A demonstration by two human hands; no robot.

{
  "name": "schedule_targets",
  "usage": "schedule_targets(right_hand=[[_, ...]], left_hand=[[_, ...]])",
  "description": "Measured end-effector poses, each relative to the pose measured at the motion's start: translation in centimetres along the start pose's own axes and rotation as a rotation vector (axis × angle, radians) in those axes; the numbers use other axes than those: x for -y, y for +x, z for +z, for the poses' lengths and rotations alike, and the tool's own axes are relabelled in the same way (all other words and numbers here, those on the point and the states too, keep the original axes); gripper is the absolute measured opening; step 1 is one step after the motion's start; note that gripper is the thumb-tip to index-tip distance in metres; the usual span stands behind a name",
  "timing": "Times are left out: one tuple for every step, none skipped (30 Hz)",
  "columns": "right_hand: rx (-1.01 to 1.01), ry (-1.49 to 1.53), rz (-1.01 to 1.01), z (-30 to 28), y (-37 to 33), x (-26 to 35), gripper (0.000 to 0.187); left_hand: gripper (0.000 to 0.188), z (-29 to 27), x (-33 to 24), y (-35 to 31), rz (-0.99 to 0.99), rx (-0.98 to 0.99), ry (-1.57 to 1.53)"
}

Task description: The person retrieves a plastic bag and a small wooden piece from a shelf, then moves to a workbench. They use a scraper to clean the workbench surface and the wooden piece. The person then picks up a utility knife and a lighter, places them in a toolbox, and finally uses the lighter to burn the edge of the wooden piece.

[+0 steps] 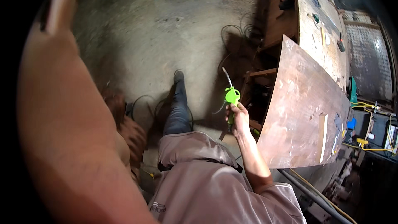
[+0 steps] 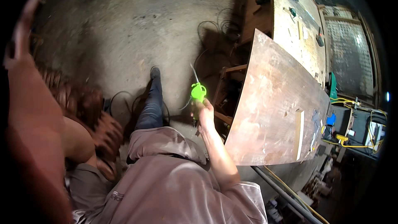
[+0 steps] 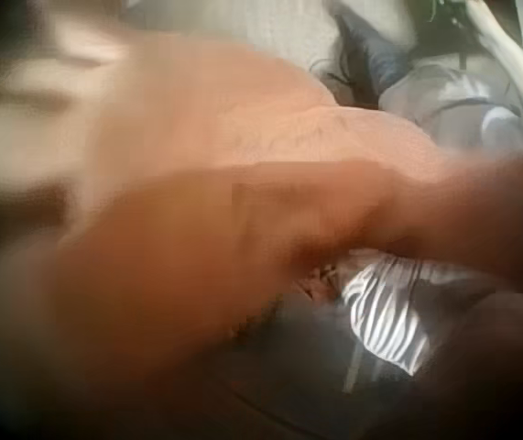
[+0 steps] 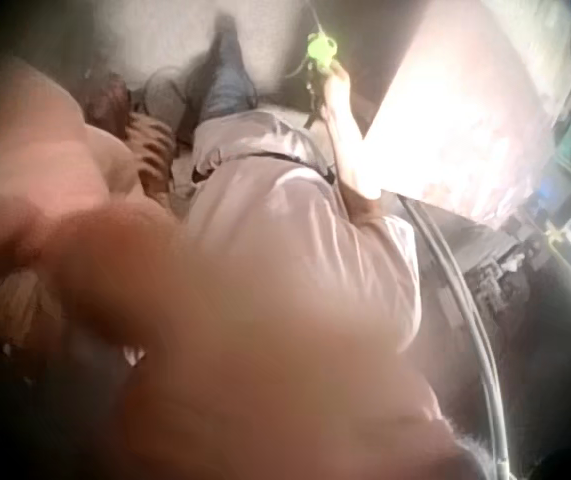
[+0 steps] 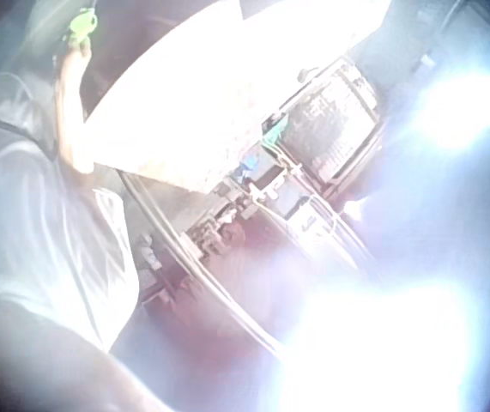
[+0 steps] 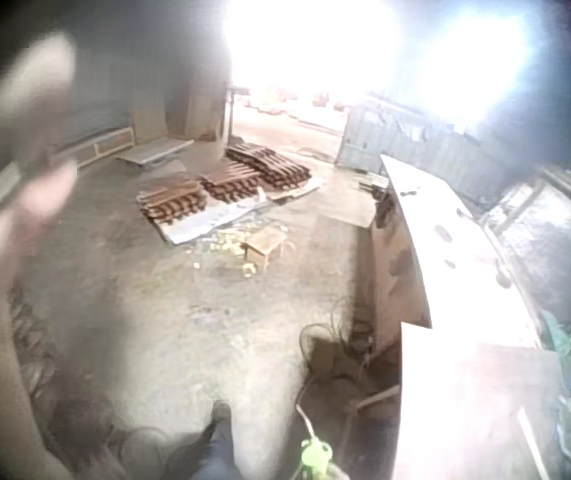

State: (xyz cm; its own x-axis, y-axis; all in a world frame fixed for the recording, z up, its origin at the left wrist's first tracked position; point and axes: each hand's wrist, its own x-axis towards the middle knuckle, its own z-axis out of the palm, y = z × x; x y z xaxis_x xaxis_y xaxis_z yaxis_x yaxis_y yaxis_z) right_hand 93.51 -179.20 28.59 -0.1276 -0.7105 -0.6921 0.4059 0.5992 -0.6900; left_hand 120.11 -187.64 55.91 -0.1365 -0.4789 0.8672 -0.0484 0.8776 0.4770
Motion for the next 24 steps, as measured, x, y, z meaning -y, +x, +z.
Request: schedule_targets(right_hand=[[-0.072, 0.037, -0.056, 1.0, 3.0, 1.7, 0.015], [-0.146, 0.073, -0.108, 1.9, 6.1, 3.4, 0.015], [-0.201, 0.031, -0.171, 2.0, 10.1, 5.0, 0.016], [-0.254, -0.016, -0.210, 1.6, 14.0, 5.9, 0.016], [-0.292, -0.068, -0.235, 1.9, 17.0, 7.1, 0.016], [-0.326, -0.051, -0.201, 3.0, 19.9, 9.5, 0.016], [-0.370, -0.006, -0.206, 4.0, 23.2, 11.7, 0.016], [-0.395, -0.022, -0.253, 3.8, 27.1, 13.2, 0.016], [-0.424, -0.048, -0.298, 2.8, 31.1, 14.6, 0.016], [-0.479, -0.054, -0.288, 2.2, 34.9, 16.7, 0.017], [-0.530, -0.063, -0.272, 1.8, 38.3, 18.6, 0.018], [-0.583, -0.034, -0.293, 0.9, 41.6, 20.3, 0.019], [-0.626, -0.006, -0.314, 0.2, 44.9, 22.0, 0.019], [-0.684, -0.006, -0.290, -1.1, 48.0, 23.7, 0.020], [-0.742, -0.007, -0.266, -2.4, 51.1, 25.4, 0.020], [-0.764, -0.035, -0.278, -3.5, 54.2, 27.2, 0.020], [-0.784, -0.062, -0.278, -4.9, 57.2, 28.5, 0.020], [-0.793, -0.091, -0.344, -6.9, 60.4, 29.7, 0.020], [-0.801, -0.120, -0.419, -9.3, 63.6, 31.2, 0.019], [-0.836, -0.139, -0.482, -12.1, 66.4, 32.6, 0.019], [-0.874, -0.159, -0.555, -15.0, 68.7, 34.4, 0.018], [-0.963, -0.212, -0.612, -17.1, 70.9, 36.4, 0.018], [-1.001, -0.312, -0.738, -18.6, 72.7, 37.5, 0.029], [-1.088, -0.344, -0.650, -19.9, 74.1, 39.3, 0.027]], left_hand=[[0.050, -0.3, 5.1, 0.8, -0.055, -0.017, 0.011], [0.049, -0.5, 10.2, 0.7, -0.174, -0.047, 0.042], [0.049, -0.5, 14.8, 0.3, -0.325, -0.085, 0.076], [0.049, -0.8, 19.4, -0.8, -0.538, -0.116, 0.092], [0.034, -1.4, 23.2, -3.0, -0.878, -0.164, 0.021], [0.015, -2.0, 27.6, -6.5, -1.051, -0.222, 0.017], [0.017, -2.4, 31.4, -10.6, -1.129, -0.233, 0.114], [0.013, -3.3, 34.0, -14.5, -1.150, -0.238, 0.063], [0.015, -3.7, 35.7, -17.7, -1.205, -0.195, 0.114], [0.014, -3.6, 36.7, -18.1, -1.550, -0.217, 0.185], [0.017, -5.1, 37.8, -21.3, -1.704, -0.123, 0.267], [0.022, -5.9, 38.8, -23.4, -1.805, -0.110, 0.277], [0.024, -6.9, 39.3, -25.4, -1.861, -0.104, 0.279], [0.027, -7.6, 40.2, -27.1, -1.914, -0.096, 0.274], [0.027, -8.1, 41.2, -28.0, -1.969, -0.050, 0.305], [0.026, -8.6, 42.0, -29.0, -2.023, -0.008, 0.341], [0.027, -9.7, 42.4, -30.3, -2.080, -0.027, 0.322], [0.028, -10.6, 42.7, -31.6, -2.135, -0.046, 0.296], [0.026, -10.9, 43.3, -32.5, -2.214, -0.148, 0.331], [0.023, -11.0, 43.7, -33.2, -2.289, -0.247, 0.370], [0.021, -10.8, 44.0, -33.2, -2.339, -0.219, 0.366], [0.019, -10.1, 44.5, -33.0, -2.383, -0.196, 0.361], [0.017, -9.4, 44.3, -33.4, -2.472, -0.341, 0.417], [0.015, -8.7, 44.2, -33.6, -2.558, -0.484, 0.479]])
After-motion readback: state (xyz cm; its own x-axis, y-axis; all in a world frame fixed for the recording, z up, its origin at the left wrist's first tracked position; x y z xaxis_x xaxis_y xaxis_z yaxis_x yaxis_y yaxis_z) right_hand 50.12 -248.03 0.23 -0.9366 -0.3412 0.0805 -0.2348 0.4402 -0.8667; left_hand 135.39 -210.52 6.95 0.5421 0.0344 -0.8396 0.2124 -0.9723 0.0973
